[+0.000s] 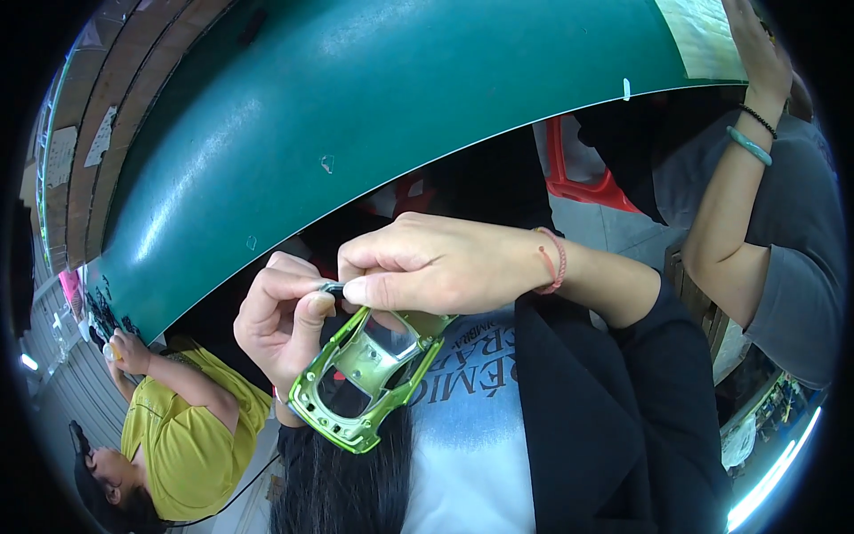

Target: The person assembles toy car models by picking up car frames from a tray, fitting plastic parts into the car bodies by hand, and securing components using pliers.

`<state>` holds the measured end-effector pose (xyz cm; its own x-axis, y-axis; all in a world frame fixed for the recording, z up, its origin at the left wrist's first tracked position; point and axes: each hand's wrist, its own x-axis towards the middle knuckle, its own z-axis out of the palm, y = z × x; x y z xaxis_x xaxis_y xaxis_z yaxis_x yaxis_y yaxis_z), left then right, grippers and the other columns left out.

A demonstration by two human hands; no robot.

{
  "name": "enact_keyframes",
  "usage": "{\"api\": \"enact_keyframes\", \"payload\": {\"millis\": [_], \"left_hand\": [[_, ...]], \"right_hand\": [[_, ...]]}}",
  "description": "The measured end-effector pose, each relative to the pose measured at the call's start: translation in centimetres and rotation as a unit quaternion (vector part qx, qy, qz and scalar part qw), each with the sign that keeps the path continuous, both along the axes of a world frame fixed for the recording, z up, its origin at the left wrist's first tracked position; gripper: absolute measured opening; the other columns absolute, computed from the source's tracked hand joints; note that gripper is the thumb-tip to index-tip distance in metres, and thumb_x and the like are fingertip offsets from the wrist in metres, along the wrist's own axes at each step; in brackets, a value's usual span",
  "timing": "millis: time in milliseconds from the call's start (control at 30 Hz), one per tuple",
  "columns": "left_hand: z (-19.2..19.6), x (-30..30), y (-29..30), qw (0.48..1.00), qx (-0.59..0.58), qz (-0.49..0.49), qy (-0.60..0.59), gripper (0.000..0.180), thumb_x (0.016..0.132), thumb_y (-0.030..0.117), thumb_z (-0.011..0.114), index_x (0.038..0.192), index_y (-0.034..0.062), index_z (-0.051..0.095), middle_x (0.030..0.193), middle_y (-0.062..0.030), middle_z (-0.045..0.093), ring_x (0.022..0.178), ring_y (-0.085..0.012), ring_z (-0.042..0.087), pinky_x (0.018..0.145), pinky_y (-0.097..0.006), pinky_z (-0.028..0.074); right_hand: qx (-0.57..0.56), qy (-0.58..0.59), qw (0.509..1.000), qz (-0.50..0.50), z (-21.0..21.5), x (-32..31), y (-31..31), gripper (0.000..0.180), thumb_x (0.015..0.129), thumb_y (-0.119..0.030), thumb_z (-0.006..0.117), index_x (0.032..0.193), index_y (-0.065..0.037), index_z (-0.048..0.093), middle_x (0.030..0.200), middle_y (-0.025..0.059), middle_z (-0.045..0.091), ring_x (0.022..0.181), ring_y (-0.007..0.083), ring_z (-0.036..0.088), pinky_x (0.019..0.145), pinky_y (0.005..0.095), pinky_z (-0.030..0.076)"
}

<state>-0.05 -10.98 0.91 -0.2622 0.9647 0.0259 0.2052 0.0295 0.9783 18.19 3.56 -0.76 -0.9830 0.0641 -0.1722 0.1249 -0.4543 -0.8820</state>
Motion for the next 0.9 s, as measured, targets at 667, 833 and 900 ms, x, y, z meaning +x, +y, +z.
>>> {"api": "enact_keyframes", "payload": {"millis": [667,833,900], "left_hand": [[0.1,-1.0,-0.6,0.99,0.07,-0.019,0.122,0.016,0.077,-0.005,0.083,0.084,0.0007,0.07,0.061,-0.0041,0.058,0.051,-0.0159,0.049,0.051,-0.029,0.035],[-1.4,-0.8,-0.4,0.991,0.099,-0.002,0.09,0.014,0.079,-0.004,0.082,0.083,0.0009,0.069,0.063,-0.0047,0.058,0.053,-0.0162,0.048,0.053,-0.029,0.035],[-1.8,-0.2,-0.2,0.996,0.068,0.022,0.045,0.014,0.081,-0.003,0.081,0.084,0.0001,0.068,0.066,-0.0061,0.06,0.054,-0.0168,0.048,0.054,-0.029,0.035]], "right_hand": [[0.137,-0.042,0.986,0.082,0.2,-2.2,0.1,0.023,0.101,-0.014,0.066,0.115,0.002,0.076,0.09,0.0139,0.078,0.075,0.0188,0.072,0.068,0.0313,0.056],[0.011,-0.03,0.995,0.099,-0.1,-2.5,0.7,0.024,0.102,-0.013,0.067,0.115,0.004,0.076,0.091,0.0115,0.078,0.078,0.0116,0.07,0.07,0.0279,0.055],[-0.012,-0.032,0.996,0.078,-0.7,-2.3,0.4,0.025,0.102,-0.014,0.067,0.117,0.005,0.075,0.094,0.0101,0.079,0.082,0.0099,0.069,0.074,0.0266,0.055]]}}
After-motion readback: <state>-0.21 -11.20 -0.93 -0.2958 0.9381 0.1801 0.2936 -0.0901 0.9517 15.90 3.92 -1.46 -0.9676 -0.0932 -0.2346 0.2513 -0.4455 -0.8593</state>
